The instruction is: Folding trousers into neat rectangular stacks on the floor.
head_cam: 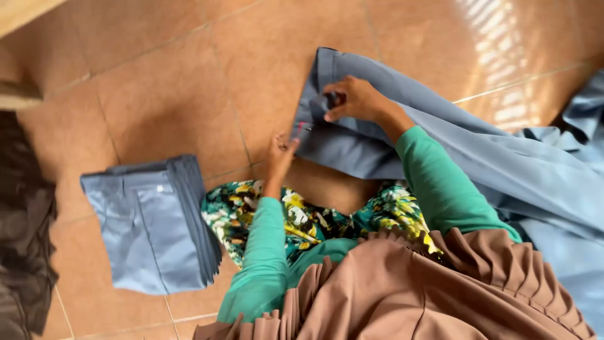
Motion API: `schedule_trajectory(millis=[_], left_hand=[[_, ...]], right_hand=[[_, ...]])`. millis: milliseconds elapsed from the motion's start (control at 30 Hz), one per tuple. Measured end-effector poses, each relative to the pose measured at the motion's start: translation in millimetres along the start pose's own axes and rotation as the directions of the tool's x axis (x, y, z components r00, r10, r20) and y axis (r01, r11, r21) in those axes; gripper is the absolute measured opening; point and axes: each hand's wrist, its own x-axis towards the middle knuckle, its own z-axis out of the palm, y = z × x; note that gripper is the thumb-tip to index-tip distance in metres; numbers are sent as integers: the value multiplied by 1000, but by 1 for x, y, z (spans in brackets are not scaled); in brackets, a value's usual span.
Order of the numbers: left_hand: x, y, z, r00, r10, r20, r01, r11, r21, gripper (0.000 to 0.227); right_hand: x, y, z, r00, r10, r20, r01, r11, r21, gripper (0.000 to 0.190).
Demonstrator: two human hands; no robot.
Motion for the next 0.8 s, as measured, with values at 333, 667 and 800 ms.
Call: schedule_trajectory(millis=[333,667,800], left_hand=[[-79,14,34,919,-379,-103,348,908,-234,81],[-69,74,47,904,-389,177,374,517,-770,82],[-48,79,28,928,-294,228,304,248,-920,64]], right_hand=[[-30,47,33,977,152,-152,-215,674,-707,100],[-30,24,-30,779,-363,-511,-160,673,-722,29],[-59,-51,33,744,-562,-362,116,642,-758,23]])
